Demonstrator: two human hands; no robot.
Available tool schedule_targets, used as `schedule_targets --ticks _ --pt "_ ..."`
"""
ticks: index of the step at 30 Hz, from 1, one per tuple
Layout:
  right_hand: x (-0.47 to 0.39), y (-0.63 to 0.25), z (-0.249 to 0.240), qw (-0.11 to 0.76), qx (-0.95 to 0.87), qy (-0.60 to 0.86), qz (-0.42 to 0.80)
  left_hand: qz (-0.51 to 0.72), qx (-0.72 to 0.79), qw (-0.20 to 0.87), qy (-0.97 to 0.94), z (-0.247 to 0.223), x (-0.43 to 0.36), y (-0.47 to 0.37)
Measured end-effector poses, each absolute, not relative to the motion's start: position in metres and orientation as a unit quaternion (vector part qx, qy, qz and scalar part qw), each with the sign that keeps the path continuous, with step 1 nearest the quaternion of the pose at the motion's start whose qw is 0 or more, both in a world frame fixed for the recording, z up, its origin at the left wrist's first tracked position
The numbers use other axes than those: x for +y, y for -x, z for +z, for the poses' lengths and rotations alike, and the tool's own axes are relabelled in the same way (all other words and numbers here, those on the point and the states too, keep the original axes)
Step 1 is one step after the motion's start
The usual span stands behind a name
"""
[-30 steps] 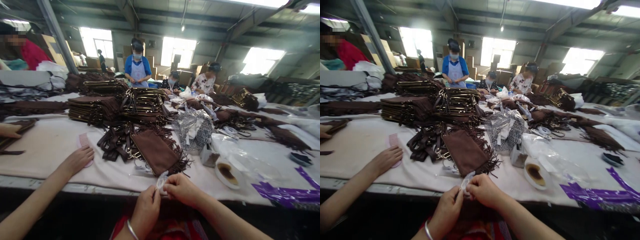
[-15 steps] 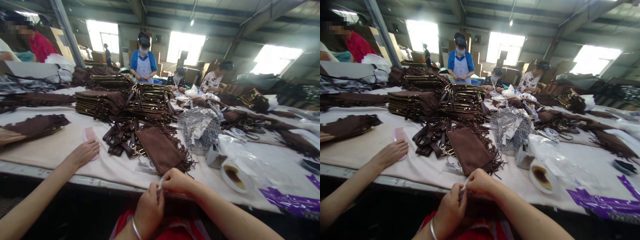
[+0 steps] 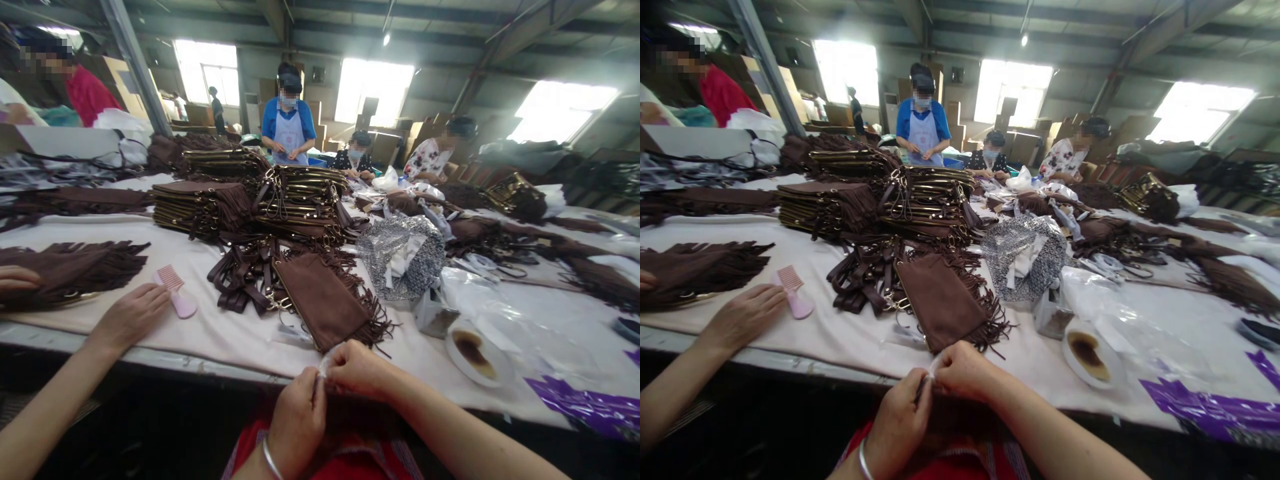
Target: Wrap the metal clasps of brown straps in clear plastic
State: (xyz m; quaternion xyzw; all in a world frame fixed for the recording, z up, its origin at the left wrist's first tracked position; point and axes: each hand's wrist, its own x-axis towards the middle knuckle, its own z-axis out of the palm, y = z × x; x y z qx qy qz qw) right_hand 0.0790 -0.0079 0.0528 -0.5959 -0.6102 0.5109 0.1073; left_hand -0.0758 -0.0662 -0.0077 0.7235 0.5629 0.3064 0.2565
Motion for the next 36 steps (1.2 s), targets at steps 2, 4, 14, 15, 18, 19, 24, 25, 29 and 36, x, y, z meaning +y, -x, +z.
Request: schedule_targets --ticks 2,4,14,15,18,19,24,25,29,36 --pt "-0.020 -0.082 0.047 0.135 -0.600 0.600 0.512 0.318 0.562 0.311 -0.697 -0.004 -0.065 0.075" --pt "-0.031 -0.085 0.041 0.166 -0.578 0.615 0.510 0.338 0.563 0.376 -0.654 -0.002 -0.064 0.072" --pt "-0.056 -0.082 0.015 0.271 -0.470 0.632 0.554 0.340 0.536 0.663 -0.397 0.003 -0.059 0.059" --pt "-0.057 -0.081 0.014 0.278 -0.465 0.630 0.557 0.334 0.526 0.688 -0.372 0.004 -0.059 0.059" --pt "-0.059 -0.080 0.011 0.294 -0.456 0.626 0.560 0.314 0.499 0.747 -0.307 0.010 -0.059 0.060" --pt "-0.059 -0.079 0.011 0.297 -0.454 0.629 0.557 0.304 0.495 0.762 -0.287 0.012 -0.060 0.061" --pt "-0.056 -0.077 0.006 0.304 -0.438 0.648 0.544 0.243 0.492 0.811 -0.203 0.017 -0.064 0.061" --pt "-0.055 -0.076 0.005 0.304 -0.435 0.644 0.551 0.235 0.494 0.815 -0.192 0.018 -0.066 0.060" --pt "-0.052 -0.076 0.009 0.292 -0.437 0.612 0.591 0.258 0.509 0.793 -0.211 0.021 -0.077 0.051" --pt "-0.080 -0.083 0.020 0.323 -0.347 0.525 0.707 0.321 0.543 0.618 -0.469 0.007 -0.086 0.048"
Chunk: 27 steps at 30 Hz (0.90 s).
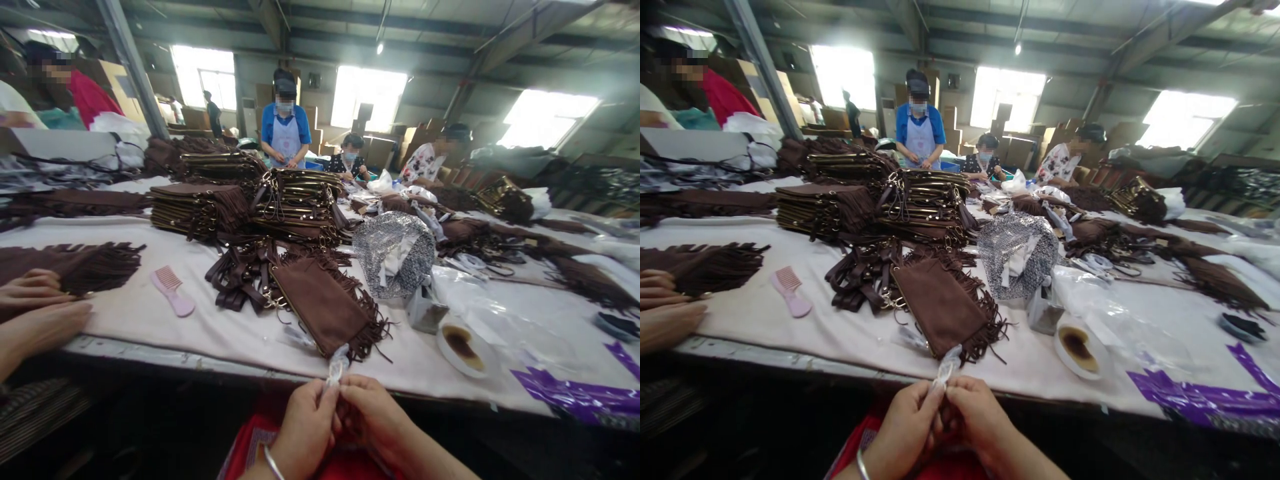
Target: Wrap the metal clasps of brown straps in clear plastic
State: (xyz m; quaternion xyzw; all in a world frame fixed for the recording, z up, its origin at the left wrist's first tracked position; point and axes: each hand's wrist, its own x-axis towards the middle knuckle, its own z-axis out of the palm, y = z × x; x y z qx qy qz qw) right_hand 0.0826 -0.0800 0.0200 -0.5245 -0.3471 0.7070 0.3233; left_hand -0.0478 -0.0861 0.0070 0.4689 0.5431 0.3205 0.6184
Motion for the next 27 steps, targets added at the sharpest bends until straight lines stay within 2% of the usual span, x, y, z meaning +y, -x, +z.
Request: schedule_targets --ticks 3,6,11,15,19,27 --pt "-0.092 -0.084 0.018 0.402 -0.224 0.468 0.755 0.302 0.521 0.499 -0.624 0.015 -0.087 0.055" --pt "-0.095 -0.086 0.015 0.415 -0.185 0.484 0.748 0.278 0.508 0.444 -0.684 0.026 -0.084 0.061" --pt "-0.096 -0.090 0.004 0.433 -0.194 0.485 0.735 0.340 0.512 0.673 -0.411 0.018 -0.074 0.060" --pt "-0.097 -0.090 -0.006 0.428 -0.208 0.459 0.750 0.322 0.468 0.763 -0.308 0.007 -0.068 0.051" --pt "-0.097 -0.090 -0.004 0.422 -0.207 0.460 0.753 0.344 0.459 0.779 -0.254 0.003 -0.067 0.043" --pt "-0.100 -0.086 -0.004 0.427 -0.212 0.496 0.726 0.395 0.519 0.721 -0.236 -0.010 -0.079 0.037"
